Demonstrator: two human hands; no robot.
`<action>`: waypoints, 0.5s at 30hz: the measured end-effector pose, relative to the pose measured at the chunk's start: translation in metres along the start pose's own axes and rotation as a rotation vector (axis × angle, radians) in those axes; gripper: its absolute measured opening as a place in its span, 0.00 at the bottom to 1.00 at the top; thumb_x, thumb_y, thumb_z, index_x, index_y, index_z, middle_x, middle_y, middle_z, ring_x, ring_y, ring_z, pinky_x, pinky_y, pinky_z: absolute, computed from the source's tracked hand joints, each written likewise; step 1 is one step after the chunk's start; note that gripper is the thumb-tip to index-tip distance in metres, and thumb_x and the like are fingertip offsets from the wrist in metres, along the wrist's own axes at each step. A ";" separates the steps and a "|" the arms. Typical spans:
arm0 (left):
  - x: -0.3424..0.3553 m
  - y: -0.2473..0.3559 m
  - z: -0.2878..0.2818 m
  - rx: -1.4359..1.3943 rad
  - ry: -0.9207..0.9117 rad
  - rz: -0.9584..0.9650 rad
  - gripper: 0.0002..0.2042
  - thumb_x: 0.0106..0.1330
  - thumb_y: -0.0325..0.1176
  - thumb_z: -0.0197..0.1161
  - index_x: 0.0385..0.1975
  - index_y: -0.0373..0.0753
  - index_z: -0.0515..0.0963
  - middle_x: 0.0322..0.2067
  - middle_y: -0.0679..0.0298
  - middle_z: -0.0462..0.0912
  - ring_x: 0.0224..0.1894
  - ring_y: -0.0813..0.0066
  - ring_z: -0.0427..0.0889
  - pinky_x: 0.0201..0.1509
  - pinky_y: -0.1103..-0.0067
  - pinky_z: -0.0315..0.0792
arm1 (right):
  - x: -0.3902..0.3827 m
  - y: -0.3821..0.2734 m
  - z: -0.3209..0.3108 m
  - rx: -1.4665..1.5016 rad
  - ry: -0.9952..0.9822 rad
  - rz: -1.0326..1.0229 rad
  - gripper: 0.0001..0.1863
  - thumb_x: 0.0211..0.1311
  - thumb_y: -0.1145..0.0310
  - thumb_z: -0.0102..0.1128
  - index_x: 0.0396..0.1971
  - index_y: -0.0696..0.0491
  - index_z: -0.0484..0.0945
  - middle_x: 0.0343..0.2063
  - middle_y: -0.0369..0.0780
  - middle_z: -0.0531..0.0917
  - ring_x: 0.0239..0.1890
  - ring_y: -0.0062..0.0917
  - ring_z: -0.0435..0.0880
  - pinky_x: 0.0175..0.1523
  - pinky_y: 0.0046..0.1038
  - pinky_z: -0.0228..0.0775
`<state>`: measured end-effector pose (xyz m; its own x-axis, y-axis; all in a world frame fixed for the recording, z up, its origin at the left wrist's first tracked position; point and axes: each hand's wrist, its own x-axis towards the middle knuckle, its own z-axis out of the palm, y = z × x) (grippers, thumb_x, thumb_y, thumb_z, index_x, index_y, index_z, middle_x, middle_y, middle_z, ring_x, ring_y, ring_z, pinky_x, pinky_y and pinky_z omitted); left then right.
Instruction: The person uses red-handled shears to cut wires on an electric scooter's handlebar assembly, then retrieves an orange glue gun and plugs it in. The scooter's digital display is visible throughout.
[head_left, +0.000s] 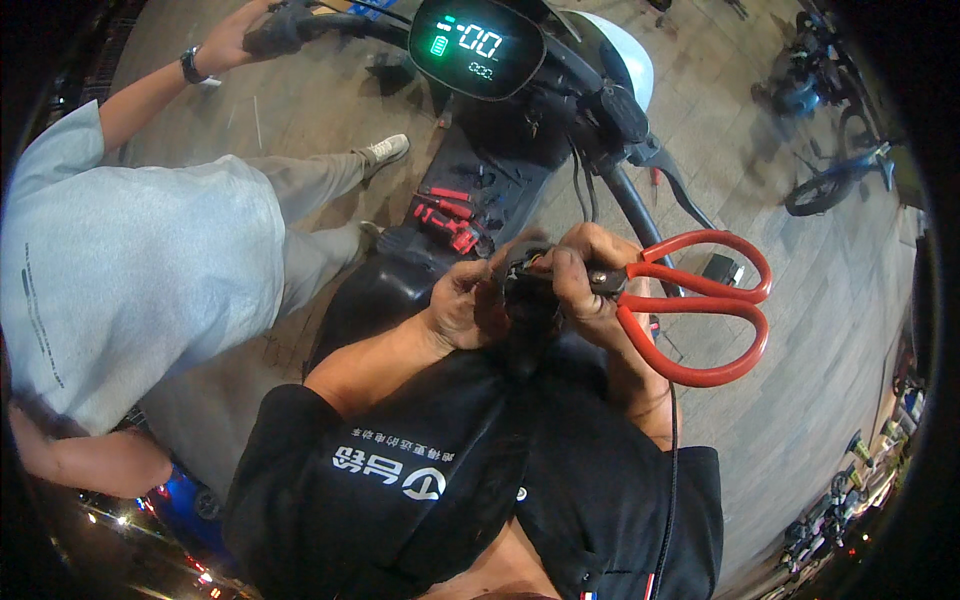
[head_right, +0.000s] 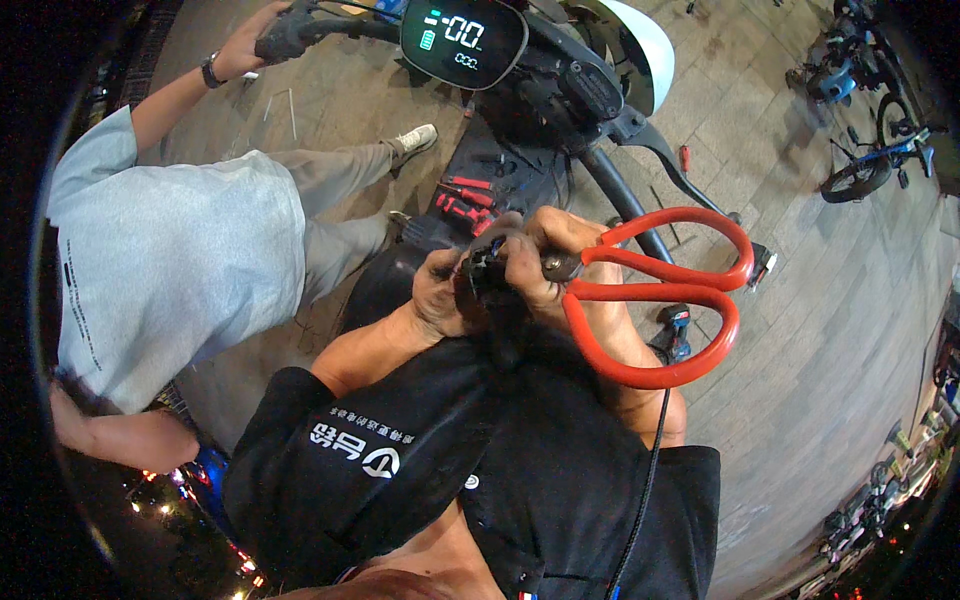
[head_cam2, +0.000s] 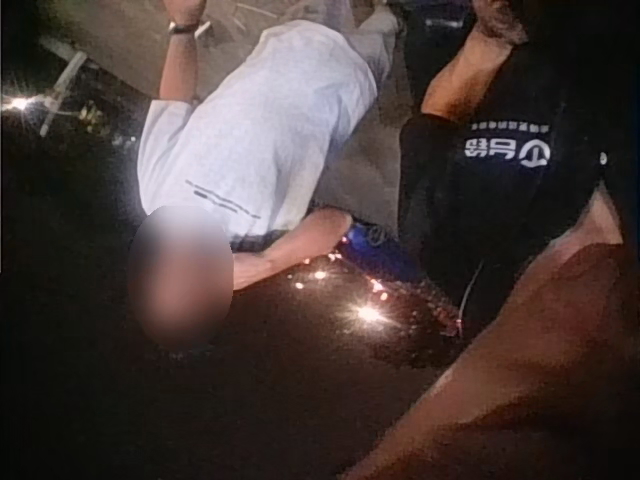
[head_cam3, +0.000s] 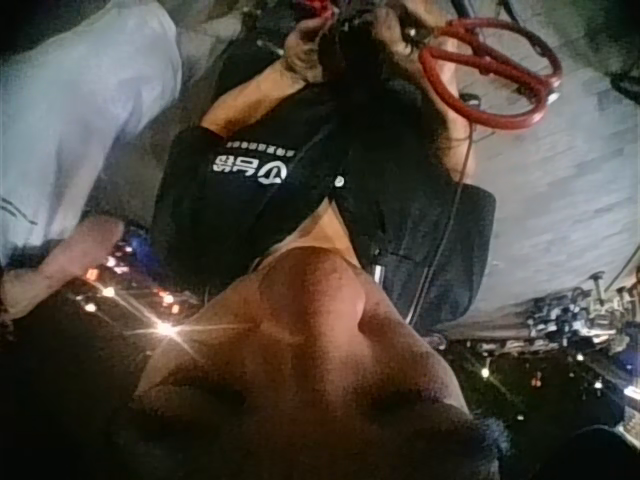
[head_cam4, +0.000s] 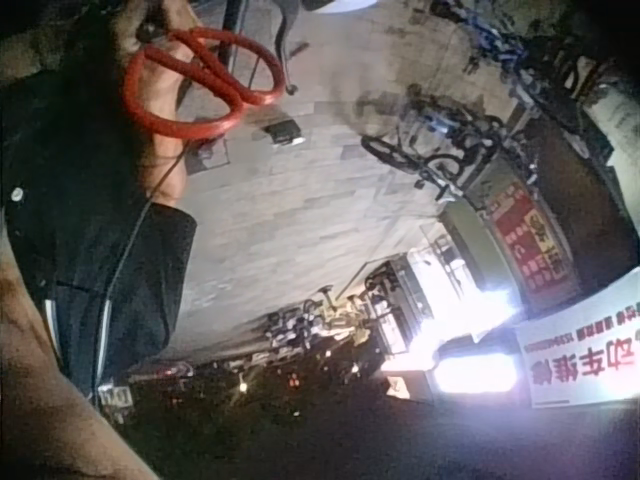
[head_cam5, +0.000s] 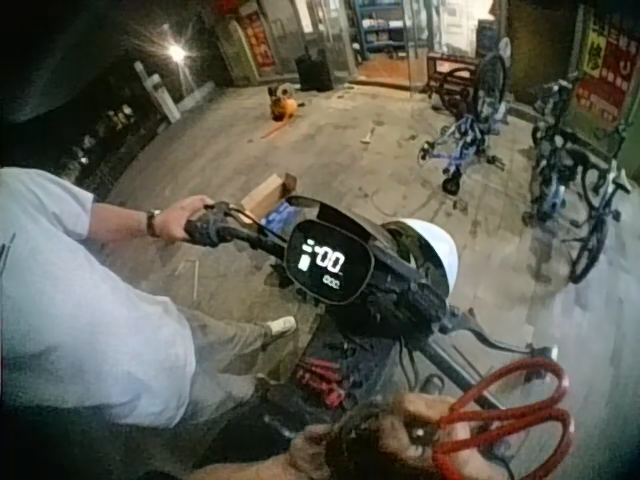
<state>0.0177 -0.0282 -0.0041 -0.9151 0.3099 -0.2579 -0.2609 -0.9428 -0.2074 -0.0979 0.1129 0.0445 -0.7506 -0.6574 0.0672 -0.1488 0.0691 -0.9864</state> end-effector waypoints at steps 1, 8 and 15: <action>0.001 0.001 -0.002 0.020 0.026 0.000 0.43 0.55 0.32 0.70 0.70 0.46 0.50 0.64 0.61 0.64 0.63 0.62 0.67 0.67 0.63 0.61 | -0.001 -0.001 0.000 0.004 -0.002 0.030 0.11 0.59 0.67 0.56 0.21 0.56 0.73 0.20 0.36 0.78 0.24 0.20 0.76 0.33 0.23 0.68; -0.001 -0.001 -0.018 0.307 -0.158 0.133 0.42 0.58 0.37 0.68 0.69 0.40 0.49 0.63 0.59 0.65 0.64 0.62 0.66 0.67 0.65 0.61 | -0.003 -0.010 0.003 0.056 0.032 0.040 0.11 0.60 0.67 0.55 0.21 0.56 0.74 0.23 0.38 0.79 0.28 0.20 0.77 0.36 0.23 0.69; 0.003 0.000 -0.007 0.191 -0.192 0.038 0.31 0.67 0.35 0.51 0.70 0.46 0.49 0.62 0.58 0.66 0.62 0.62 0.68 0.66 0.66 0.62 | -0.005 -0.011 0.006 0.123 0.070 0.012 0.12 0.61 0.67 0.56 0.20 0.57 0.72 0.24 0.39 0.80 0.27 0.21 0.77 0.35 0.24 0.69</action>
<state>0.0173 -0.0263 -0.0116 -0.9622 0.2619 -0.0745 -0.2616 -0.9651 -0.0145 -0.0887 0.1107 0.0540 -0.7957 -0.6026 0.0613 -0.0628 -0.0187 -0.9979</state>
